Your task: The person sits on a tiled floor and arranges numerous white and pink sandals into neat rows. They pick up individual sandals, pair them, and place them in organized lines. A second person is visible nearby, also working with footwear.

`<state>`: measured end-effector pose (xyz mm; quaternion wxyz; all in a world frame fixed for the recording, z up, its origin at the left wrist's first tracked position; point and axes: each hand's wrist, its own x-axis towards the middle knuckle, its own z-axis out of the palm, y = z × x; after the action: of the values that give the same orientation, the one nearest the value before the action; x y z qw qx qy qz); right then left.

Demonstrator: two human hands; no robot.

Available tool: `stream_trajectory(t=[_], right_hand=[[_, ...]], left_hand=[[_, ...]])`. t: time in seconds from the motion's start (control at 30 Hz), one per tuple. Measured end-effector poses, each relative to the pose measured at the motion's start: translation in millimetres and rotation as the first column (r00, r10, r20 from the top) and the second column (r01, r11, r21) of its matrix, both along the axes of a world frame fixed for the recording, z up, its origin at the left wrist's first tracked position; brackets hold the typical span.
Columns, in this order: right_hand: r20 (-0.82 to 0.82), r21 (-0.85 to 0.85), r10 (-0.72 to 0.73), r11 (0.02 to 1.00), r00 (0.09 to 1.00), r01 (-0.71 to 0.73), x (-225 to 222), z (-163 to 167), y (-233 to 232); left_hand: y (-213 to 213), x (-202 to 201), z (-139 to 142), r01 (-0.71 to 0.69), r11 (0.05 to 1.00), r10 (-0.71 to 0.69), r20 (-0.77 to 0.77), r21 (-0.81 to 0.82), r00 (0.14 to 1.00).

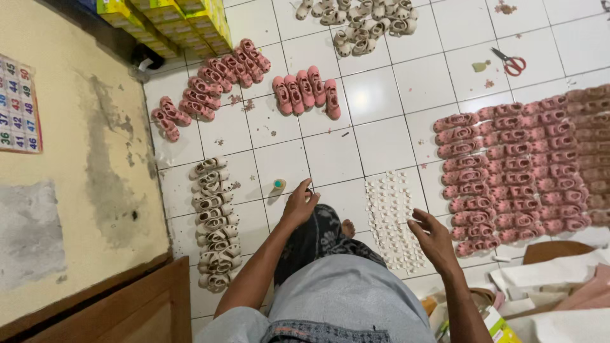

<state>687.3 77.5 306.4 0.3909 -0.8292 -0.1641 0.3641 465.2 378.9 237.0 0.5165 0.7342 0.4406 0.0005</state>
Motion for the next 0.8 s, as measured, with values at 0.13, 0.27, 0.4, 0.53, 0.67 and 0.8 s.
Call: stream_trajectory(t=[0.13,0.27,0.4,0.53,0.67,0.8], right_hand=[[0.075,0.057,0.056,0.997,0.996,-0.060,50.4,20.4,75.4],[0.083,0.095,0.121,0.987,0.989,-0.128,98.4,26.5,159.4],[0.060,0.040,0.134,0.990,0.989,-0.137,149.2,12.6,253.0],[0.058,0.003,0.086,0.996,0.995,-0.086,200.4,2.5,319.8],[0.101,-0.050,0.030,0.998,0.994,-0.025,229.5,0.5,359.6],[0.135,-0.148,0.036,0.989,0.990,-0.016,260.5,-2.9,404.4]], left_hand=[[41.5,38.1,12.7,-0.011,0.996,-0.001,0.137,0.089,0.991],[107.7,74.5,14.8,-0.086,0.993,0.057,0.296,0.084,0.953],[181.4,98.2,13.4,-0.175,0.984,0.174,0.314,-0.024,0.934],[268.9,127.3,26.2,-0.164,0.986,0.165,0.243,-0.024,0.956],[352.7,145.4,51.9,-0.100,0.991,0.085,0.166,0.084,0.982],[419.8,169.3,70.4,-0.145,0.988,0.131,0.235,0.045,0.963]])
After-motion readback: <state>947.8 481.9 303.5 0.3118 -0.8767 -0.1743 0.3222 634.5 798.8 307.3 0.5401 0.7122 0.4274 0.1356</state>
